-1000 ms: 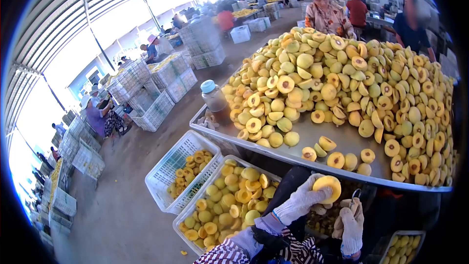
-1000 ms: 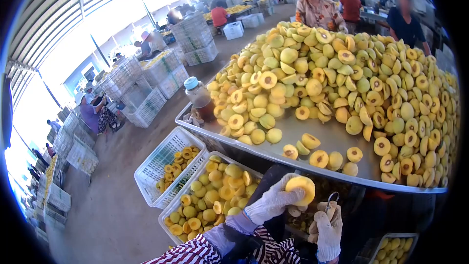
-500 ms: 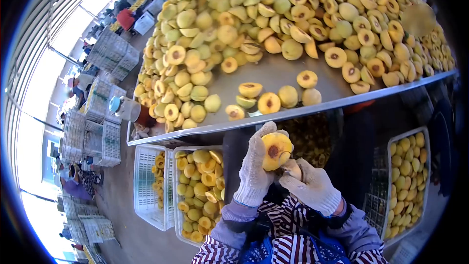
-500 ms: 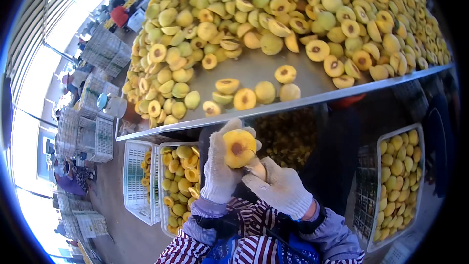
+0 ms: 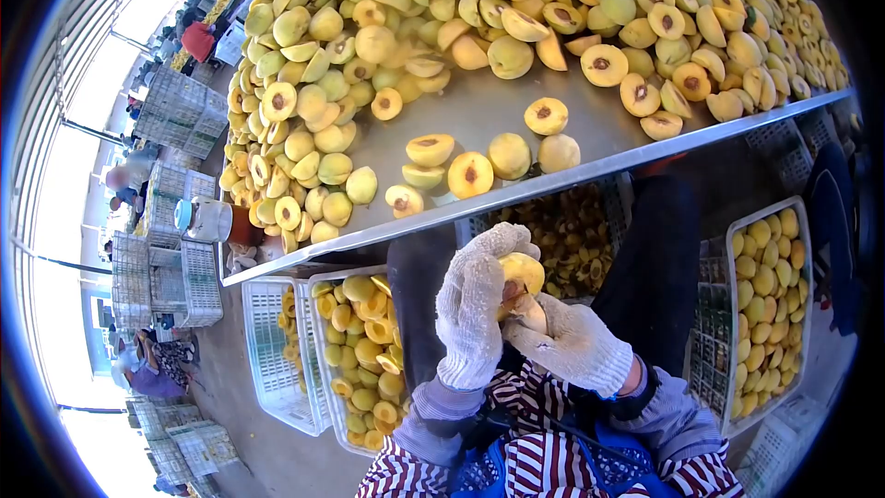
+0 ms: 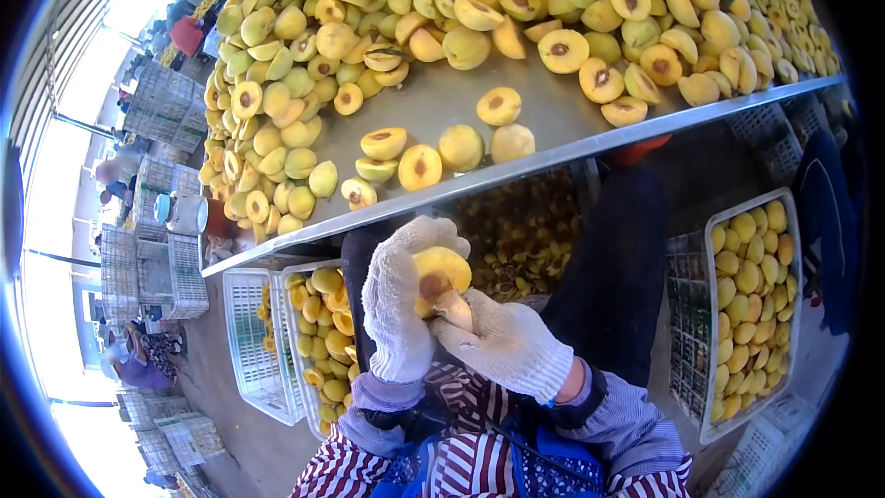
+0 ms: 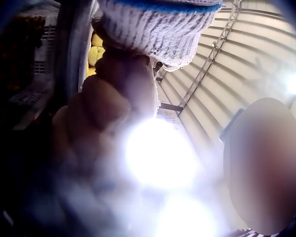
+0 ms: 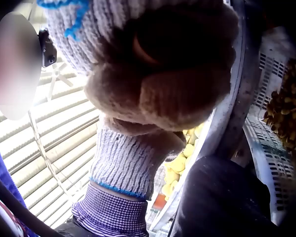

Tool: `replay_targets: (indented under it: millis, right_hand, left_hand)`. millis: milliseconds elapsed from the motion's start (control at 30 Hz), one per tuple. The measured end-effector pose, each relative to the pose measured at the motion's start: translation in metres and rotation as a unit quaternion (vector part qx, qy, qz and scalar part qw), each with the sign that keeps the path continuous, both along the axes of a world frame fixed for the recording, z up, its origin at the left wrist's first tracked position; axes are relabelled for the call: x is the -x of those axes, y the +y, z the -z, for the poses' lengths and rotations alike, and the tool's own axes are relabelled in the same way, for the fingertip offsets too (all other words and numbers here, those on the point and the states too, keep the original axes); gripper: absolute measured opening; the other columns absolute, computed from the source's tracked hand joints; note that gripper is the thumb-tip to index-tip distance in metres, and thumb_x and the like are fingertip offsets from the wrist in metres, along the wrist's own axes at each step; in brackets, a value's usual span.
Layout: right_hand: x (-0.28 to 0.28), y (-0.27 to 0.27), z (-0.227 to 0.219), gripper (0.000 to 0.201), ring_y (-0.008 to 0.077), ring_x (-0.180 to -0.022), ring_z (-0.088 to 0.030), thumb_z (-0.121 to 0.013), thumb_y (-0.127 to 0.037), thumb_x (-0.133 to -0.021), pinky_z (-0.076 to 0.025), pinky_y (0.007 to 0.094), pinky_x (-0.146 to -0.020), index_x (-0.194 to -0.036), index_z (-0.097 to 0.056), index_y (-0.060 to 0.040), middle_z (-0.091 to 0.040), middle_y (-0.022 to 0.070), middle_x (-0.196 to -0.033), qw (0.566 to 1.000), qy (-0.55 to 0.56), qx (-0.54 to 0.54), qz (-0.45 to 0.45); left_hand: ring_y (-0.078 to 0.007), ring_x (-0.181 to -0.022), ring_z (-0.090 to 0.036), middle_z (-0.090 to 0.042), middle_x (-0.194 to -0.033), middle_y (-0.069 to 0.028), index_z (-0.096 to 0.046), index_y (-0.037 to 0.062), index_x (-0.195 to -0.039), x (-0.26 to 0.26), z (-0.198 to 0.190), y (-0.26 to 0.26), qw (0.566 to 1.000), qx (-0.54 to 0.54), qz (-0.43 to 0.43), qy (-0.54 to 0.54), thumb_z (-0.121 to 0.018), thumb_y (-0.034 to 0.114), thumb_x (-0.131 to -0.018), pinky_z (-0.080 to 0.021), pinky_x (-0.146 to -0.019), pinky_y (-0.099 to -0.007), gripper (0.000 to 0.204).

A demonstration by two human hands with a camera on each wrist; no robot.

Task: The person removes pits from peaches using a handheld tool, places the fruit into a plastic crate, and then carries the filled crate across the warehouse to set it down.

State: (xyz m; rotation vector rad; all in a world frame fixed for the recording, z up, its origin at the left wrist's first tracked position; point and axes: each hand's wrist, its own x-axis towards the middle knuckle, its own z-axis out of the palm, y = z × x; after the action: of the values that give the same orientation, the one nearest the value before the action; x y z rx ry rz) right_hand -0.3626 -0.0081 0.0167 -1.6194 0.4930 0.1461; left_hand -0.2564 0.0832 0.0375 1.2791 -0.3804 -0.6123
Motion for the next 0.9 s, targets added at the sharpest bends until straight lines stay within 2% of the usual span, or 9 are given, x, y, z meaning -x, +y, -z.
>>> replay_targets:
  millis: [267, 400, 467, 567, 700, 733, 800, 867, 900]
  right_hand:
    - [0.003, -0.021, -0.017, 0.027, 0.0041, -0.043, -0.043, -0.063, -0.036, -0.097, -0.031, 0.0206, -0.039, -0.102, -0.058, -0.0099, -0.049, -0.0040, -0.057, 0.916, 0.107, -0.376, -0.093]
    - [0.013, -0.028, 0.015, 0.031, 0.0062, -0.044, -0.045, -0.065, -0.033, -0.096, -0.034, 0.0216, -0.039, -0.109, -0.057, -0.0057, -0.051, -0.0030, -0.061, 0.805, 0.070, -0.563, -0.173]
    - [0.023, -0.011, 0.028, 0.032, 0.0059, -0.051, -0.049, -0.066, -0.033, -0.095, -0.038, 0.0208, -0.044, -0.107, -0.058, -0.0045, -0.054, -0.0034, -0.066, 0.853, -0.004, -0.512, -0.099]
    - [0.012, -0.030, 0.005, 0.027, 0.0064, -0.050, -0.049, -0.067, -0.028, -0.094, -0.037, 0.0210, -0.043, -0.101, -0.059, -0.0033, -0.053, -0.0030, -0.065, 0.780, 0.025, -0.550, -0.299]
    - [0.015, -0.041, 0.008, 0.020, 0.0063, -0.038, -0.040, -0.067, -0.022, -0.093, -0.028, 0.0231, -0.034, -0.090, -0.058, -0.0038, -0.046, -0.0023, -0.052, 0.780, 0.040, -0.575, -0.242]
    - [0.018, -0.045, 0.012, 0.018, 0.0054, -0.038, -0.040, -0.067, -0.020, -0.093, -0.027, 0.0227, -0.034, -0.087, -0.059, -0.0046, -0.046, -0.0035, -0.052, 0.786, 0.050, -0.576, -0.219]
    - [0.013, -0.046, 0.007, 0.019, 0.0054, -0.039, -0.040, -0.067, -0.022, -0.093, -0.027, 0.0225, -0.035, -0.087, -0.059, -0.0056, -0.046, -0.0039, -0.053, 0.804, 0.047, -0.549, -0.224]
    - [0.005, -0.041, 0.002, 0.018, 0.0049, -0.042, -0.041, -0.067, -0.023, -0.093, -0.027, 0.0220, -0.036, -0.088, -0.060, -0.0081, -0.048, -0.0046, -0.056, 0.812, 0.081, -0.536, -0.216]
    - [0.002, -0.037, -0.004, 0.018, 0.0043, -0.044, -0.042, -0.068, -0.025, -0.093, -0.027, 0.0216, -0.037, -0.089, -0.060, -0.0097, -0.049, -0.0045, -0.057, 0.842, 0.098, -0.490, -0.204]
  left_hand:
    - [-0.0176, -0.084, -0.067, -0.071, -0.097, -0.0112, -0.065, -0.0012, -0.115, -0.013, -0.008, 0.002, 0.973, -0.154, 0.078, -0.156, -0.051, 0.039, -0.103, -0.053, -0.076, -0.0290, 0.044]
    - [-0.0162, -0.086, -0.070, -0.073, -0.098, -0.0098, -0.069, -0.0015, -0.105, -0.025, -0.004, -0.005, 0.921, -0.056, 0.113, -0.369, -0.056, 0.012, -0.098, -0.055, -0.076, -0.0277, 0.020]
    - [-0.0188, -0.087, -0.070, -0.072, -0.100, -0.0115, -0.066, -0.0025, -0.110, -0.011, -0.023, -0.004, 0.983, -0.048, 0.145, -0.105, -0.053, 0.020, -0.101, -0.055, -0.077, -0.0280, 0.028]
    - [-0.0271, -0.087, -0.070, -0.068, -0.103, -0.0193, -0.055, -0.0072, -0.124, -0.010, -0.015, -0.010, 0.976, 0.010, 0.112, 0.189, -0.048, 0.051, -0.102, -0.057, -0.079, -0.0339, 0.062]
    - [-0.0276, -0.089, -0.069, -0.069, -0.103, -0.0161, -0.060, -0.0048, -0.118, -0.064, 0.003, 0.047, 0.994, 0.004, -0.073, 0.085, -0.053, 0.045, -0.101, -0.058, -0.077, -0.0361, 0.053]
    - [-0.0284, -0.091, -0.069, -0.069, -0.103, -0.0147, -0.064, -0.0023, -0.113, -0.080, 0.002, 0.070, 0.977, -0.153, -0.127, -0.077, -0.058, 0.040, -0.099, -0.057, -0.079, -0.0373, 0.045]
    - [-0.0303, -0.095, -0.067, -0.070, -0.103, -0.0126, -0.069, 0.0020, -0.103, -0.109, 0.005, 0.099, 0.810, -0.378, -0.154, -0.420, -0.067, 0.032, -0.093, -0.055, -0.082, -0.0395, 0.032]
    - [-0.0324, -0.098, -0.065, -0.070, -0.104, -0.0113, -0.072, 0.0056, -0.097, -0.129, 0.013, 0.117, 0.501, -0.478, -0.094, -0.715, -0.072, 0.026, -0.088, -0.053, -0.086, -0.0413, 0.023]
    - [-0.0298, -0.105, -0.062, -0.067, -0.111, -0.0120, -0.073, 0.0045, -0.096, -0.130, 0.010, 0.099, 0.675, -0.452, -0.089, -0.577, -0.071, 0.013, -0.084, -0.051, -0.091, -0.0389, 0.015]
